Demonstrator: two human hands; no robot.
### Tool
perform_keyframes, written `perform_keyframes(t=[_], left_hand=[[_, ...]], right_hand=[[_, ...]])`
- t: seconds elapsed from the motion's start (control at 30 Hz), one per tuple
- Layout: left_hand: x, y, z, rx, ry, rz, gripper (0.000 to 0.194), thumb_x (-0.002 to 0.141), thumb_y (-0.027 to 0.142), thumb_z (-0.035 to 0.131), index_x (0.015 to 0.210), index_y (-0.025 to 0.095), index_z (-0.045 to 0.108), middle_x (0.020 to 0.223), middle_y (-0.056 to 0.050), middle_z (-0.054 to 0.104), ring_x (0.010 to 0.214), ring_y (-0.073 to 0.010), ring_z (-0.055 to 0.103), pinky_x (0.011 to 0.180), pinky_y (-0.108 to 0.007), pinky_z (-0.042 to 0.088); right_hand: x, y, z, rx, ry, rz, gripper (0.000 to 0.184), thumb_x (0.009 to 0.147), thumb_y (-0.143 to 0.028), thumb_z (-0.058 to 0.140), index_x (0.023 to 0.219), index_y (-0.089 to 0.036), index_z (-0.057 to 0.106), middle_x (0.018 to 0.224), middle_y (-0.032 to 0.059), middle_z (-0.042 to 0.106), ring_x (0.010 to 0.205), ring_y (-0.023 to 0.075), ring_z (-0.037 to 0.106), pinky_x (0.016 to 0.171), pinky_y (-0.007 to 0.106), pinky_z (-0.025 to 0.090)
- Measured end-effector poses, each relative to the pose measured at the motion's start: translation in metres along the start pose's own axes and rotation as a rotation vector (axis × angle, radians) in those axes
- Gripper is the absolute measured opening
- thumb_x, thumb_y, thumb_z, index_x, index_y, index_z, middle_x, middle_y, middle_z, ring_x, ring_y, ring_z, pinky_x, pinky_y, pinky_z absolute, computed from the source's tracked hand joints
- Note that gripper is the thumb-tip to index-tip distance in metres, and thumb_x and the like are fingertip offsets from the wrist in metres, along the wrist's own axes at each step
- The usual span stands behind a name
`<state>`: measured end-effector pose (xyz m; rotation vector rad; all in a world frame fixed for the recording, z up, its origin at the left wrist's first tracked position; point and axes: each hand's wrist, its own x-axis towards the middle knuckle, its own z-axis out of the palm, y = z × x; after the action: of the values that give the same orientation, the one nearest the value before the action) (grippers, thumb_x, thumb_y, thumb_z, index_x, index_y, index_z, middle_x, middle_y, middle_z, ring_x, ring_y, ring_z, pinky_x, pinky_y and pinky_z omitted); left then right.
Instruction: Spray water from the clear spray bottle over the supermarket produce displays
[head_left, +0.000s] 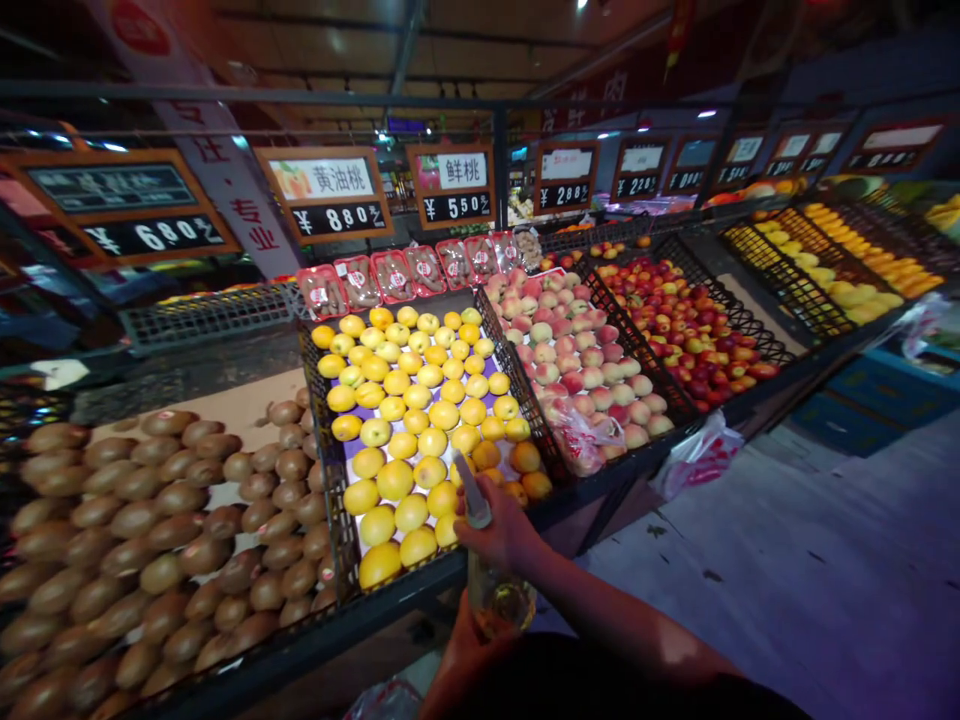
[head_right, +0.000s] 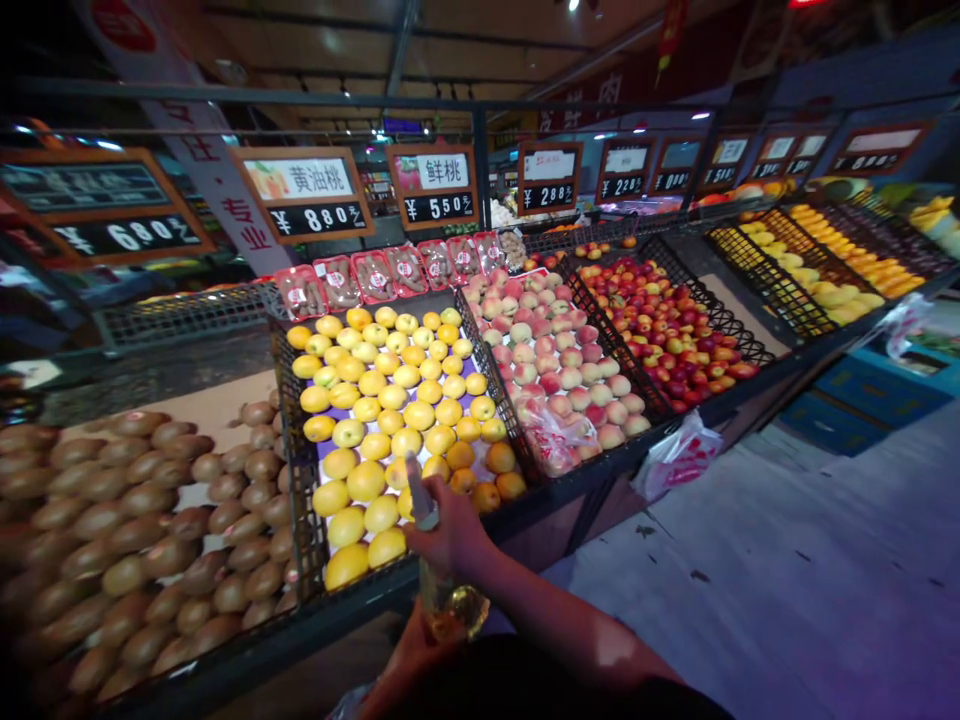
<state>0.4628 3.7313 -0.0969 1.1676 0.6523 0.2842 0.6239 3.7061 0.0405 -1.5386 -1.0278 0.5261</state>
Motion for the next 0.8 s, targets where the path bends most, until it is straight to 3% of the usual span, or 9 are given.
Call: perform_keyframes(t=[0.1, 0.23, 0.37, 0.5, 0.63, 0.8], left_hand=[[0.010, 0.004, 0.011, 0.079, -0.169, 0.000, 0.105, 0.050, 0.070, 0.095, 0.131, 0.019, 0.053, 0.125, -0.021, 0.072, 0.121, -0.0439, 0.066, 0.105, -0.054, 0.048], [0.016, 0.024, 0.032, 0.085, -0.385, -0.072, 0.106, 0.049, 0.069, 0.097, 0.132, 0.022, 0.050, 0.126, -0.016, 0.069, 0.119, -0.0391, 0.063, 0.101, -0.050, 0.047], [0.017, 0.037, 0.047, 0.058, -0.473, -0.077, 0.095, 0.047, 0.061, 0.099, 0.124, 0.020, 0.062, 0.115, -0.010, 0.071, 0.109, -0.0342, 0.062, 0.097, -0.048, 0.046], [0.016, 0.033, 0.045, 0.029, -0.413, -0.072, 0.097, 0.044, 0.061, 0.100, 0.123, 0.022, 0.060, 0.112, -0.008, 0.070, 0.106, -0.0332, 0.063, 0.094, -0.047, 0.047], [0.006, 0.020, 0.029, 0.022, -0.281, -0.089, 0.096, 0.045, 0.054, 0.101, 0.124, 0.024, 0.055, 0.112, -0.008, 0.071, 0.112, -0.0364, 0.065, 0.099, -0.051, 0.048], [-0.013, 0.010, 0.006, 0.017, -0.023, -0.081, 0.076, 0.065, 0.031, 0.095, 0.131, 0.023, 0.056, 0.116, -0.006, 0.072, 0.120, -0.0345, 0.066, 0.109, -0.051, 0.048]], right_hand=[[-0.013, 0.015, -0.021, 0.048, 0.101, 0.002, 0.025, 0.074, -0.024, 0.069, 0.097, -0.023, 0.058, 0.087, -0.0009, 0.067, 0.075, 0.0185, 0.064, 0.070, 0.032, 0.053], [-0.031, 0.031, -0.043, 0.051, 0.247, 0.082, 0.029, 0.077, -0.029, 0.068, 0.104, -0.024, 0.059, 0.091, -0.0003, 0.068, 0.078, 0.0194, 0.066, 0.072, 0.034, 0.057], [-0.039, 0.039, -0.054, 0.052, 0.295, 0.132, 0.032, 0.078, -0.032, 0.069, 0.108, -0.024, 0.060, 0.095, 0.0011, 0.069, 0.082, 0.0218, 0.068, 0.076, 0.038, 0.059], [-0.033, 0.033, -0.049, 0.006, 0.224, 0.098, 0.031, 0.079, -0.031, 0.067, 0.108, -0.024, 0.059, 0.093, -0.0003, 0.069, 0.078, 0.0201, 0.067, 0.077, 0.036, 0.057], [-0.018, 0.022, -0.028, -0.002, 0.051, 0.041, 0.025, 0.078, -0.030, 0.066, 0.101, -0.024, 0.058, 0.094, 0.0002, 0.068, 0.078, 0.0194, 0.066, 0.074, 0.034, 0.054], [0.000, 0.006, 0.013, -0.083, -0.166, 0.057, 0.031, 0.076, -0.028, 0.071, 0.105, -0.023, 0.058, 0.095, 0.0020, 0.071, 0.086, 0.0225, 0.067, 0.079, 0.035, 0.052]])
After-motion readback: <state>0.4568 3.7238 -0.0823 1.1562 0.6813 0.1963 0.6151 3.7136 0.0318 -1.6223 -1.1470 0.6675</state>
